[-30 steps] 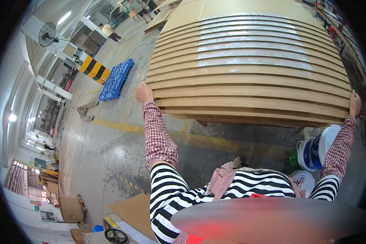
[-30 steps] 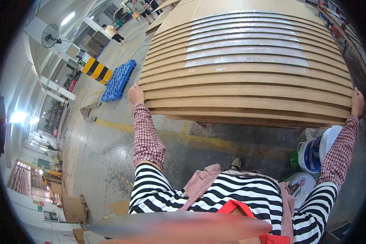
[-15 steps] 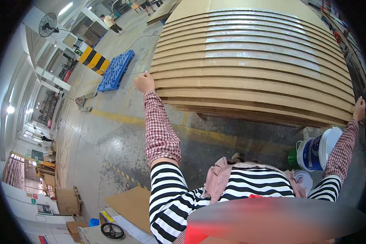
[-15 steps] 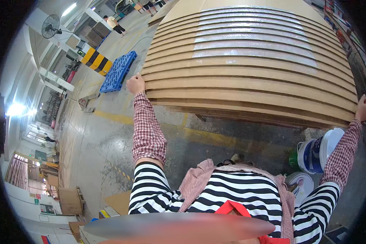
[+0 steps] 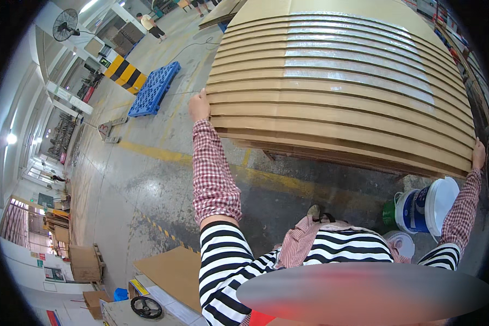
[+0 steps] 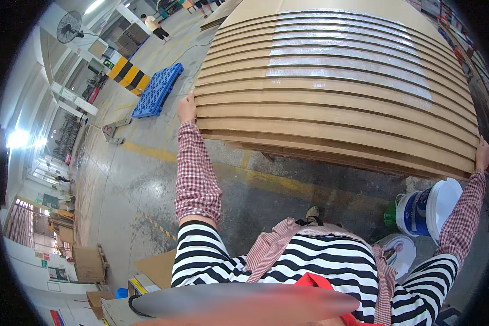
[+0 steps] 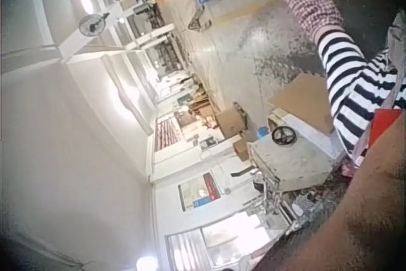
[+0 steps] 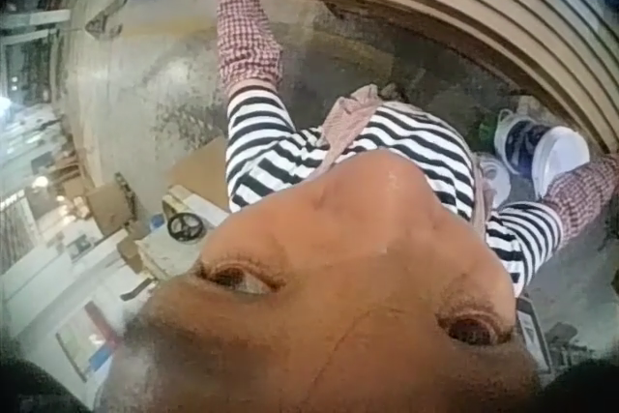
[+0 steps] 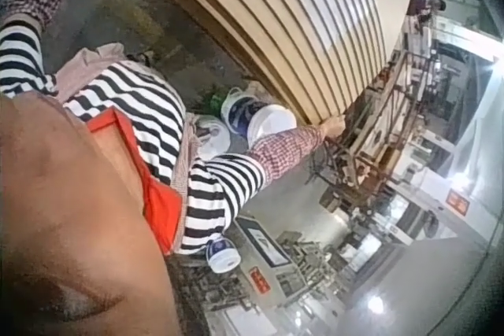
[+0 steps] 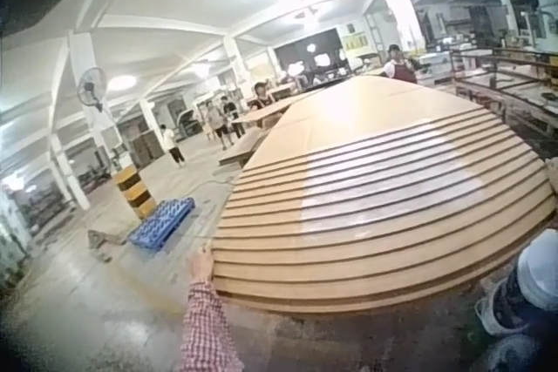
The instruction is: Applying glue with a brush to the edges of a stack of folded cardboard sheets.
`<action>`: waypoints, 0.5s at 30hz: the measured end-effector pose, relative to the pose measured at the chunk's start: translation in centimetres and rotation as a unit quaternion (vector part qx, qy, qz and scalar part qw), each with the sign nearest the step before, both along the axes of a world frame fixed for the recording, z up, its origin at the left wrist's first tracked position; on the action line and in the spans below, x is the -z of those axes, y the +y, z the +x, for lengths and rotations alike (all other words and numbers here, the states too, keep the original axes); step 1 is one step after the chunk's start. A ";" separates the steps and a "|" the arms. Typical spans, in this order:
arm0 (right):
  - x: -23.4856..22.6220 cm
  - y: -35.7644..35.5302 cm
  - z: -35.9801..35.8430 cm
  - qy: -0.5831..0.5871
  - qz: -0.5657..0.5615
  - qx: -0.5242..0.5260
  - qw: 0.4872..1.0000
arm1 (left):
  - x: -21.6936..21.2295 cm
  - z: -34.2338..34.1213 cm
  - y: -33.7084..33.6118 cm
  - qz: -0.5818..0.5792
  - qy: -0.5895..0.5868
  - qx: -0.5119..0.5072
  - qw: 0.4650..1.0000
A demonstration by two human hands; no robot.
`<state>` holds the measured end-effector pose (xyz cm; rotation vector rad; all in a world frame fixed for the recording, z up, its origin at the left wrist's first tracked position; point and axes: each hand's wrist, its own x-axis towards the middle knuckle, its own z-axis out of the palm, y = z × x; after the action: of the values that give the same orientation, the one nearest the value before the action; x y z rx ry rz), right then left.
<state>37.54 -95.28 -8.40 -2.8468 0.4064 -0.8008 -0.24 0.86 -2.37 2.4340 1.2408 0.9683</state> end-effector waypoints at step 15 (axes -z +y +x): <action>-3.4 1.6 -5.6 0.110 -0.241 0.001 0.964 | -2.8 -2.9 -4.9 0.113 0.222 -0.021 0.968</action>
<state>31.96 -93.67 -5.00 -3.4091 0.2679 -0.6562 -3.14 -4.08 0.39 2.9287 1.3852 0.6189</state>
